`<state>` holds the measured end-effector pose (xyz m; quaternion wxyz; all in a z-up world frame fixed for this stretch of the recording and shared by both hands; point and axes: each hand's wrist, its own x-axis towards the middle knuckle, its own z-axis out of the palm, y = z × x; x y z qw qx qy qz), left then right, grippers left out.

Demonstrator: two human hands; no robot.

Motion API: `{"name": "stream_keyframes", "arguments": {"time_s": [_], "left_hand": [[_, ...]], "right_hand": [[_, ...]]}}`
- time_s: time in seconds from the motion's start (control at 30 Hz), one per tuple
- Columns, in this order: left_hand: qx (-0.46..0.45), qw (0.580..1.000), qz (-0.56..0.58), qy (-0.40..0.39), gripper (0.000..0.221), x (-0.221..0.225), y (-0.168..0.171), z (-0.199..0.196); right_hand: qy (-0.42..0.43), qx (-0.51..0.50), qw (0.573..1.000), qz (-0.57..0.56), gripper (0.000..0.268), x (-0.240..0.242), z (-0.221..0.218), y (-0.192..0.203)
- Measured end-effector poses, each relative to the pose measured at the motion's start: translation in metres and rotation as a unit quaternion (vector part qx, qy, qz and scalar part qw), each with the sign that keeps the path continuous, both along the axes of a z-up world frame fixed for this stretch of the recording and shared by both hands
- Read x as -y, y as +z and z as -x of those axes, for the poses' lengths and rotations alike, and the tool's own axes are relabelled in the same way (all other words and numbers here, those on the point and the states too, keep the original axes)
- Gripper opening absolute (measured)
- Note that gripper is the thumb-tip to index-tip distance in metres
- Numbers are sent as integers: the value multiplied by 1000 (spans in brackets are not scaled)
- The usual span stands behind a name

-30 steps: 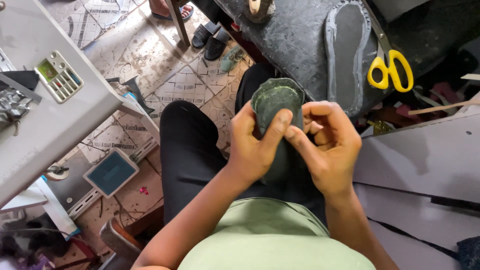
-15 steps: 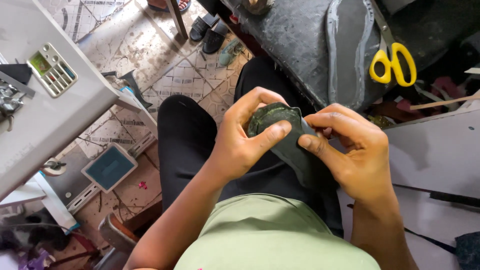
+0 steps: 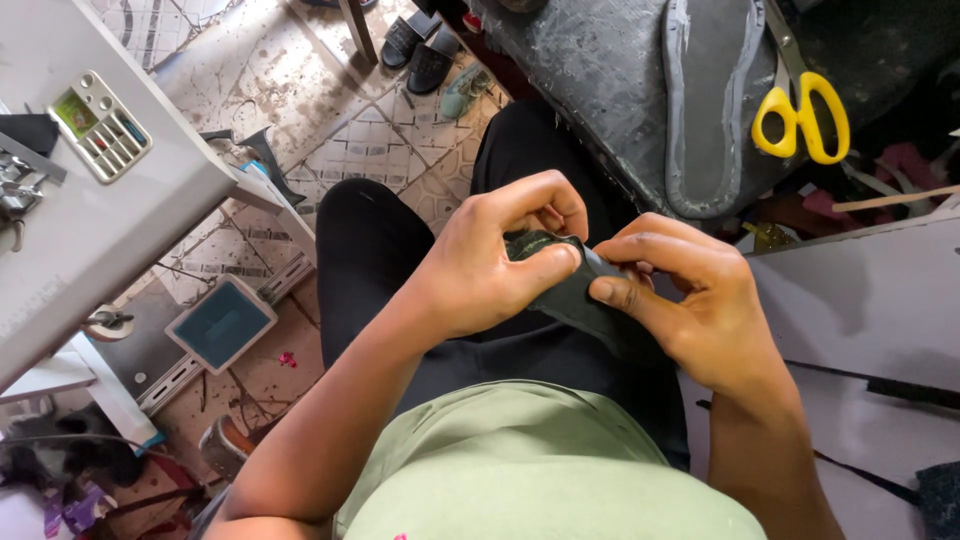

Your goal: Trimming a shoe sole with scissors and then hand-stitching the edges to the upper.

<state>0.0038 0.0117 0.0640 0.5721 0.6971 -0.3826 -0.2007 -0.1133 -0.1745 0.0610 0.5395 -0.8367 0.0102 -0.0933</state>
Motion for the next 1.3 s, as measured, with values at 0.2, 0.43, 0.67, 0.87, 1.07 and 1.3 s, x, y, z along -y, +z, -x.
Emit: {"name": "stream_keyframes", "arguments": {"time_s": [0.2, 0.43, 0.67, 0.87, 1.07, 1.3], "left_hand": [[-10, 999, -26, 41, 14, 3, -7, 9], [-177, 972, 150, 22, 39, 6, -28, 9], [-79, 993, 77, 45, 31, 15, -15, 5], [101, 993, -45, 39, 29, 11, -13, -3], [203, 978, -47, -29, 32, 4, -5, 1], [318, 943, -52, -78, 32, -4, 17, 4]], "right_hand": [[0, -52, 999, -6, 22, 1, -1, -10], [-59, -20, 988, -144, 15, 1, 1, -27], [-96, 150, 900, -399, 12, -15, -8, -31], [-86, 73, 915, -387, 33, -1, -6, -29], [-39, 22, 959, -279, 27, 28, 6, -19], [43, 70, 985, -154, 23, 29, 7, -2]]}}
